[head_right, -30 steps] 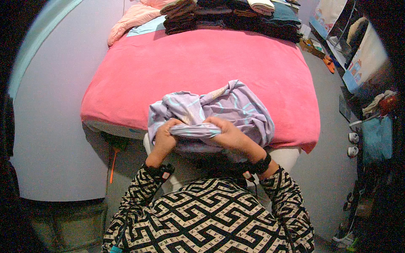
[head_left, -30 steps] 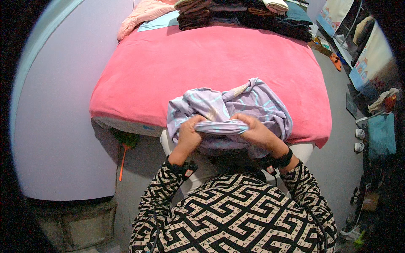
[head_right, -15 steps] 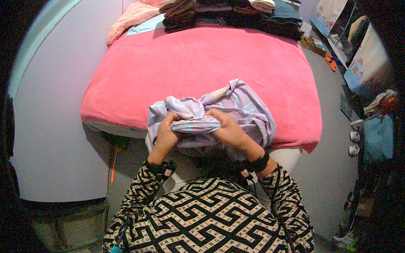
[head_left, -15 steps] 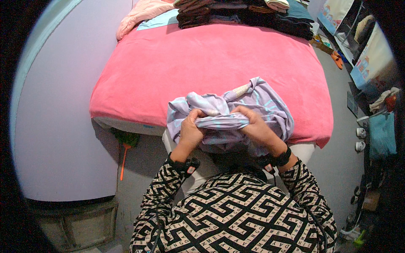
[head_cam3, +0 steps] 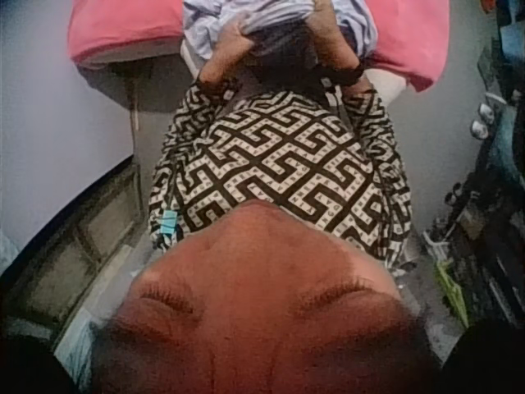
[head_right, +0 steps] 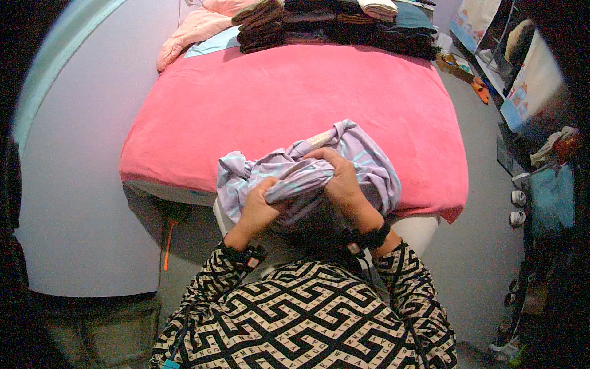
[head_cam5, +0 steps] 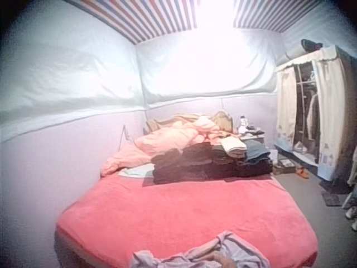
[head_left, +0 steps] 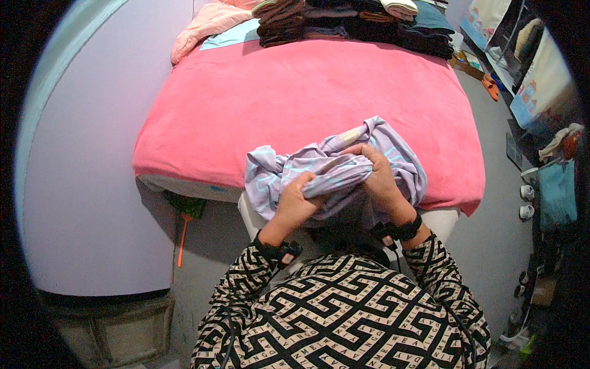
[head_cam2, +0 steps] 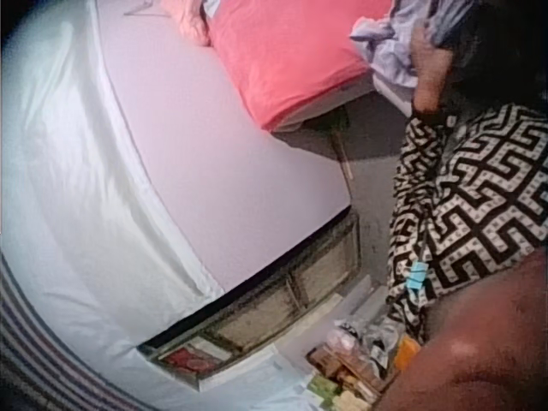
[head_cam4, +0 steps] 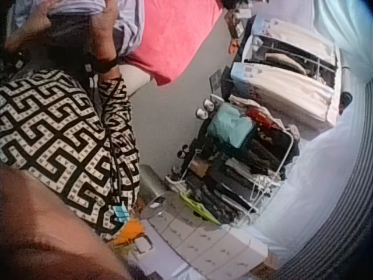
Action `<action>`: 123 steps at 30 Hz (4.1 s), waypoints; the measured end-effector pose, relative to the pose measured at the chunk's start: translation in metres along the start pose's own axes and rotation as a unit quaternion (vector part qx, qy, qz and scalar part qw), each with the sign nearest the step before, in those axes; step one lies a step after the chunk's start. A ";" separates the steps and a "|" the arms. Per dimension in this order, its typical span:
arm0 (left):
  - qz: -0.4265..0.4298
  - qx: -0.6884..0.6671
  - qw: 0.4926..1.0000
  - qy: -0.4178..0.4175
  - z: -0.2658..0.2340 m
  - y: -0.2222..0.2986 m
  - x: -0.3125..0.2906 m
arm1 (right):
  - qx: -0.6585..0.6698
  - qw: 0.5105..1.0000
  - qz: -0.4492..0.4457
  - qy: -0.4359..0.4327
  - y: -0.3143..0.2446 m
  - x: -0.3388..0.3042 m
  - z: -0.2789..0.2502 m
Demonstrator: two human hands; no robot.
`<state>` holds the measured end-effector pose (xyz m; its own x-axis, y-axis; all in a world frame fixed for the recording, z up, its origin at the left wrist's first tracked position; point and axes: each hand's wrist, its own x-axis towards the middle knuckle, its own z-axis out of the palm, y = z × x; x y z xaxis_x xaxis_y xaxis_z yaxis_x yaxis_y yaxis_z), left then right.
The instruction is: The person folds several garments on a bed, including black pants, white pants, and a purple shirt. They smooth and align each item before folding it into a compact shape and placing it on a growing stack.
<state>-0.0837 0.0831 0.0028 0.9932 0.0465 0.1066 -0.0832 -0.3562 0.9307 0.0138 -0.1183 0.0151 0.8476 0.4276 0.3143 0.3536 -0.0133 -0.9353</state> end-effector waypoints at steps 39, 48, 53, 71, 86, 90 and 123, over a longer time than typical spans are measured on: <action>-0.254 -0.619 0.681 -0.297 0.012 -0.025 -0.008 | 0.324 0.907 0.257 -0.080 0.019 -0.003 0.019; -0.112 -0.582 0.783 -0.187 -0.021 -0.018 0.006 | 0.099 0.966 0.113 -0.211 0.037 -0.010 0.028; -0.117 -0.586 0.792 -0.124 -0.026 -0.012 0.008 | 0.009 0.996 0.024 -0.083 0.029 -0.019 0.032; -0.067 -0.503 0.852 -0.128 -0.020 -0.011 0.005 | -0.019 0.984 0.103 -0.146 -0.013 -0.005 0.008; -0.130 -0.497 0.845 -0.149 -0.011 0.000 0.002 | -0.075 0.996 -0.009 -0.046 0.018 -0.020 0.023; -0.114 -0.451 0.880 -0.092 -0.007 -0.002 0.008 | -0.002 1.000 0.011 0.012 -0.005 -0.023 0.019; -0.111 -0.522 0.844 -0.057 -0.002 0.001 0.013 | -0.084 0.994 -0.012 0.071 -0.003 -0.010 -0.004</action>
<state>-0.0710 0.0855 0.0055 0.9903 -0.1069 -0.0892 0.1381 0.6688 0.7305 0.0054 -0.1260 0.0150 0.8811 0.2982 0.3672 0.4255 -0.1608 -0.8905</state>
